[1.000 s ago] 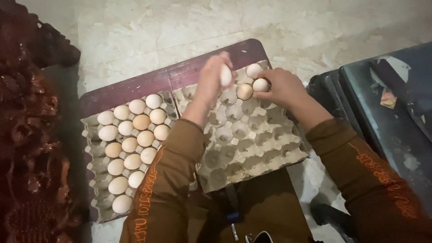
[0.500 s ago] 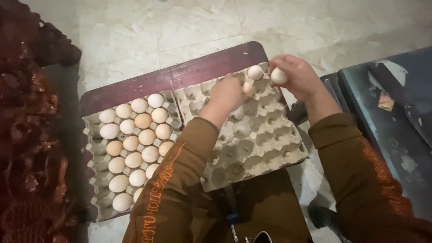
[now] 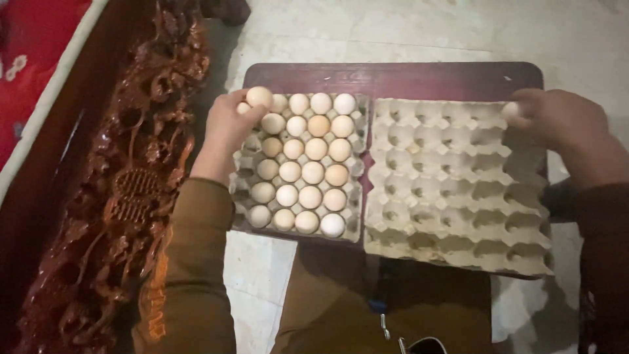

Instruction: The person transfers eggs by hand between two cardboard egg trays on a small table, filling empty slots and occasionally swapping eggs between trays. The person handles eggs one at a time, placing them into the tray compartments without using any tools.

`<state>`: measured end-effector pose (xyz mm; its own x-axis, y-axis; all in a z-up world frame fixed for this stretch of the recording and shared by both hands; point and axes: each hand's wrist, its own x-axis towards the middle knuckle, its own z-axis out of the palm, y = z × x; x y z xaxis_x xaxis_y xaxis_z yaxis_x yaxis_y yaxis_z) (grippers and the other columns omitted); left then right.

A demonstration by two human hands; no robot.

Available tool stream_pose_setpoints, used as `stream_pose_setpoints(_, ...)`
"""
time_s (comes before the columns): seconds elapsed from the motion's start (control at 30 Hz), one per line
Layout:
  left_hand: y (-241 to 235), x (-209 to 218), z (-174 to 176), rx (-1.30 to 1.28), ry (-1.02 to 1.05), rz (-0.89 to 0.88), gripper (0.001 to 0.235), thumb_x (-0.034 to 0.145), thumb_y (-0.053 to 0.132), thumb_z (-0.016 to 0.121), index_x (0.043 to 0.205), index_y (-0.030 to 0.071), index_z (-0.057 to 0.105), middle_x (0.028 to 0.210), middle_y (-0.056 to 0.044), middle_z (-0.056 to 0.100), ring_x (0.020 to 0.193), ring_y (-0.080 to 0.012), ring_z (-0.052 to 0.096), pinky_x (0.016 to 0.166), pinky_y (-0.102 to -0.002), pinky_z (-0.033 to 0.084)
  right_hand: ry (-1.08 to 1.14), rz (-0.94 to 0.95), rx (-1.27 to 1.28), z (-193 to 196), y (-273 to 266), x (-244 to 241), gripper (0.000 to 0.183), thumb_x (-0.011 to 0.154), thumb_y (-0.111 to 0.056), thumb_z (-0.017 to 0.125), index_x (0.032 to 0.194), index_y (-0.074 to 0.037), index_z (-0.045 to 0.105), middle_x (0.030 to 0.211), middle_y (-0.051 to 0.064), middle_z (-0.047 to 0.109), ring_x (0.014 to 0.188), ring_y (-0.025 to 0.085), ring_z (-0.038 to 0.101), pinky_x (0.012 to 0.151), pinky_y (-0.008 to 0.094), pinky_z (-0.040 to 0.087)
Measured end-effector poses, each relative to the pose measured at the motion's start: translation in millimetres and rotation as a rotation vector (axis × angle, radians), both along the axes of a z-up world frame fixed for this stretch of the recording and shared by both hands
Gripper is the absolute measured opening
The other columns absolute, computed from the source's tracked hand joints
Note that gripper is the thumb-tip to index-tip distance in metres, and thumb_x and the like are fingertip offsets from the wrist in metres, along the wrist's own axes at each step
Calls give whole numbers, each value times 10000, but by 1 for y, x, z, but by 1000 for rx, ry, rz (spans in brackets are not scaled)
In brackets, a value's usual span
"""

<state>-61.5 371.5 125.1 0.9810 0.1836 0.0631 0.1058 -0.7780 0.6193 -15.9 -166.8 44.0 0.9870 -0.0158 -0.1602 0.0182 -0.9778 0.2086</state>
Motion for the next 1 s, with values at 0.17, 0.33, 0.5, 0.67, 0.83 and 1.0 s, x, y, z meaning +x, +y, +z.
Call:
stream_pose_setpoints(0.17,29,21,-32,135,143,127,464,813,325,727,1225,112,711,1045,-152,638,799,-290,641,627,-388,542,142,-41,72,-18,-17,26,522,912,-517,611,1329,-219,713,1163,41,805,985,306,781,829,450,596)
stream_pose_setpoints(0.33,41,46,-69,312,171,85,442,815,457,720,1215,269,724,1093,-139,584,933,-317,617,760,-431,523,145,-107,75,-8,-12,26,607,888,-596,629,1319,-178,721,1152,102,805,1028,331,759,829,479,567)
stream_pose_setpoints(0.5,32,35,-92,66,-369,15,414,955,269,640,1318,74,598,1156,-184,580,1037,-319,581,929,-393,481,76,-51,31,-11,-15,22,561,840,-527,709,1289,-193,753,1107,44,815,966,274,772,797,406,583)
stream_pose_setpoints(0.67,4,16,-96,-2,-347,6,362,948,98,607,1309,108,576,1234,-172,494,1091,-307,547,945,-393,479,18,-115,430,6,-18,7,499,880,-325,770,1298,-53,732,1080,197,763,868,364,731,753,459,563)
stream_pose_setpoints(0.83,11,12,-96,29,-328,61,269,961,125,591,1216,137,677,1206,-150,537,1088,-315,511,968,-411,451,-89,-137,1183,30,-6,-23,358,1053,-53,587,1376,102,597,1149,259,631,947,317,612,796,378,499)
stream_pose_setpoints(1.0,-32,-10,-46,-79,-521,-161,525,784,16,639,1306,49,593,1160,-143,608,999,-270,592,883,-359,499,74,-307,1614,51,81,-52,342,953,-137,521,1266,-57,633,1107,117,673,752,109,610,522,174,472)
